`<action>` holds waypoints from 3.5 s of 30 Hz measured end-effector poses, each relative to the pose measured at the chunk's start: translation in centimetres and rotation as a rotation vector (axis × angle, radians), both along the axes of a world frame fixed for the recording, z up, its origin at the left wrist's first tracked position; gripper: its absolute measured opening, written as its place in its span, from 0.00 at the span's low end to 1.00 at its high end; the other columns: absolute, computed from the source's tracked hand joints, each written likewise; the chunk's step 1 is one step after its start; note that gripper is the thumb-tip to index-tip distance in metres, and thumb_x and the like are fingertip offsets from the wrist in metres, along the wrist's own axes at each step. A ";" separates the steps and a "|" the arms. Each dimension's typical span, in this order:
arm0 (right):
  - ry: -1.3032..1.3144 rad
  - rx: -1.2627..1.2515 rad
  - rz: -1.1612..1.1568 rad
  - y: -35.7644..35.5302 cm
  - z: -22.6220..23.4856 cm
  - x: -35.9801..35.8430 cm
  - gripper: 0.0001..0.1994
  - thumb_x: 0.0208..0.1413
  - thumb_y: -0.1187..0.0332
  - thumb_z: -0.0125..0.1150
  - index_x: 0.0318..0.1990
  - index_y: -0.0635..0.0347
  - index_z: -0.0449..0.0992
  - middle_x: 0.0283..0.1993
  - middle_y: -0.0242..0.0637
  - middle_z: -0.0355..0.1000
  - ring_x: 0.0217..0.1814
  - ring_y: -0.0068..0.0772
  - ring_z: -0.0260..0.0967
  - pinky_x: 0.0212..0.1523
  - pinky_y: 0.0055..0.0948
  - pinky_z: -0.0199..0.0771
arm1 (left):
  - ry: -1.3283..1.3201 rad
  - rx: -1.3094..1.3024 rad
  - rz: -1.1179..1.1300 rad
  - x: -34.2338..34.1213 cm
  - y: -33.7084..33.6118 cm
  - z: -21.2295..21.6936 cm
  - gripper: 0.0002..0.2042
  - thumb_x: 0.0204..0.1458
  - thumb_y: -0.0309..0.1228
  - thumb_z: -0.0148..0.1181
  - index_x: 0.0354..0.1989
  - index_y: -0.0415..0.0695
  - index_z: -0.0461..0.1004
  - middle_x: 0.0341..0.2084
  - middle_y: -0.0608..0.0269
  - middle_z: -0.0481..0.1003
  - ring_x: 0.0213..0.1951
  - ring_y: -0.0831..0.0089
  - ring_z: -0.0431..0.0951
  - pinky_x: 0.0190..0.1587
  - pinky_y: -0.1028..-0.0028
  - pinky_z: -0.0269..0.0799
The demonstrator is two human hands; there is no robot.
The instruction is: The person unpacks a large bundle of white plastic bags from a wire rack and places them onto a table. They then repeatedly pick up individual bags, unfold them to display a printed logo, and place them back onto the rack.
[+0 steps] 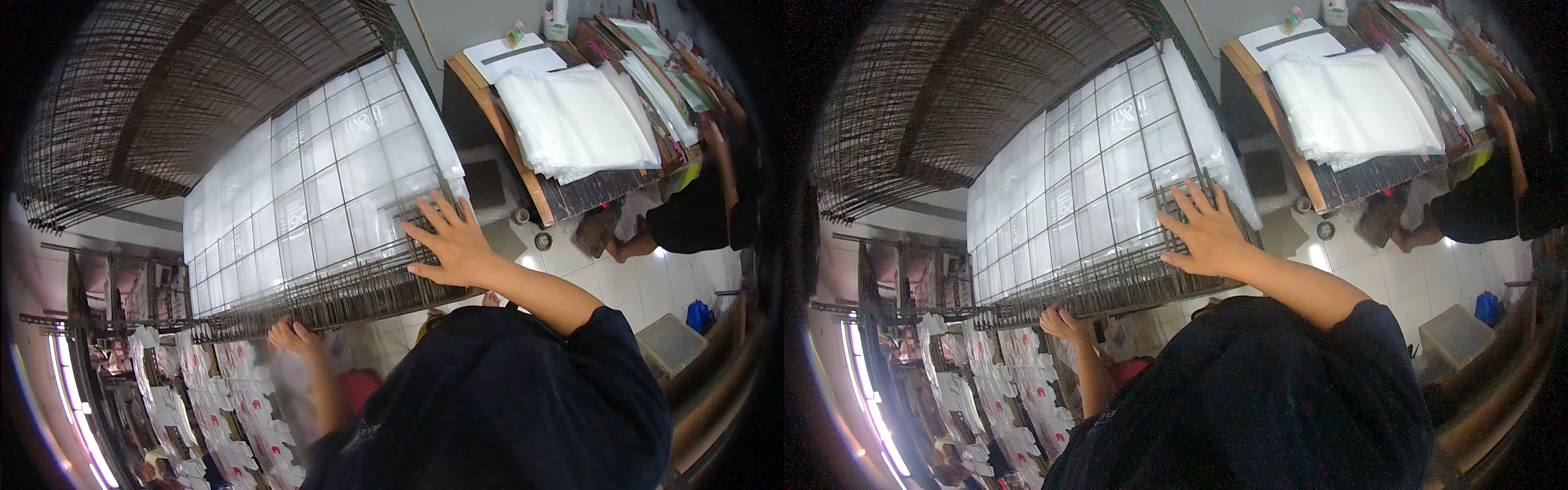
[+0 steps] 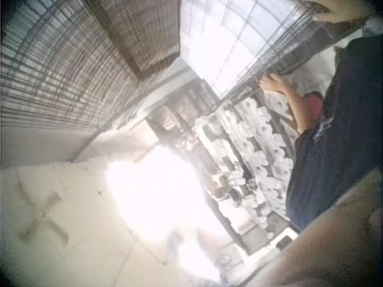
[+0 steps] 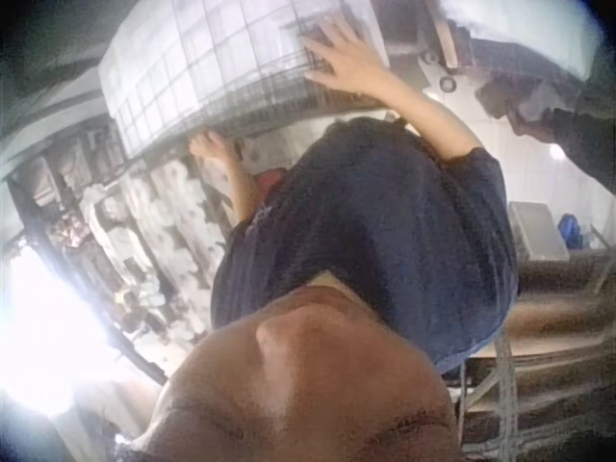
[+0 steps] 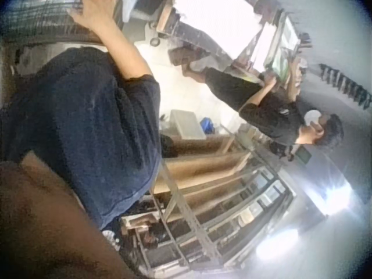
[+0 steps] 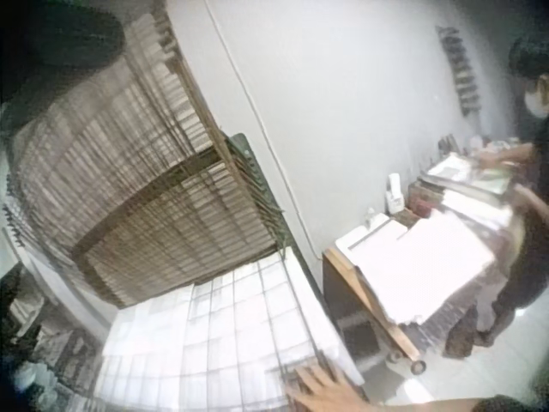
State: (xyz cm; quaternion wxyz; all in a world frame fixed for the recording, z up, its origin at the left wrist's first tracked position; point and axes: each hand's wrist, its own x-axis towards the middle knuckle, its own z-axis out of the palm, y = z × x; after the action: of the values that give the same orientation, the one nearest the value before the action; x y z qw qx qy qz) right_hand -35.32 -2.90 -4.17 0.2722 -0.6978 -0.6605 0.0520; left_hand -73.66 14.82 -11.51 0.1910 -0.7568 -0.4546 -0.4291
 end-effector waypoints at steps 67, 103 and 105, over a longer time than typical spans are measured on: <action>0.017 -0.037 0.006 0.1 -0.3 -0.1 0.35 0.51 0.41 0.53 0.63 0.49 0.62 0.69 0.55 0.46 0.74 0.58 0.31 0.66 0.65 0.30 | 0.030 0.002 0.027 -0.2 -0.1 0.1 0.25 0.57 0.50 0.35 0.29 0.41 0.71 0.24 0.54 0.65 0.32 0.55 0.65 0.39 0.58 0.58; 2.028 1.519 -0.782 -7.3 -15.3 30.3 0.43 0.53 0.30 0.34 0.66 0.56 0.48 0.65 0.53 0.53 0.67 0.50 0.50 0.66 0.52 0.47 | 0.207 -0.066 -0.041 1.0 -1.7 2.4 0.14 0.54 0.40 0.46 0.28 0.41 0.69 0.28 0.52 0.66 0.34 0.52 0.64 0.39 0.55 0.57; 2.099 1.653 -0.648 -7.6 -16.5 31.4 0.53 0.44 0.22 0.31 0.68 0.55 0.43 0.69 0.52 0.47 0.72 0.50 0.43 0.68 0.56 0.41 | 0.240 -0.095 -0.032 0.9 -2.2 2.8 0.16 0.57 0.41 0.44 0.31 0.39 0.70 0.28 0.54 0.67 0.33 0.57 0.64 0.43 0.59 0.56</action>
State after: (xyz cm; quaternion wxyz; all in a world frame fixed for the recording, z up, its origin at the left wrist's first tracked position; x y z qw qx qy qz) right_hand -3.93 -10.53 -20.63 0.9713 -0.0893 0.2056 0.0802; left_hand -72.72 12.58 -8.74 0.2010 -0.8182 -0.4359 -0.3163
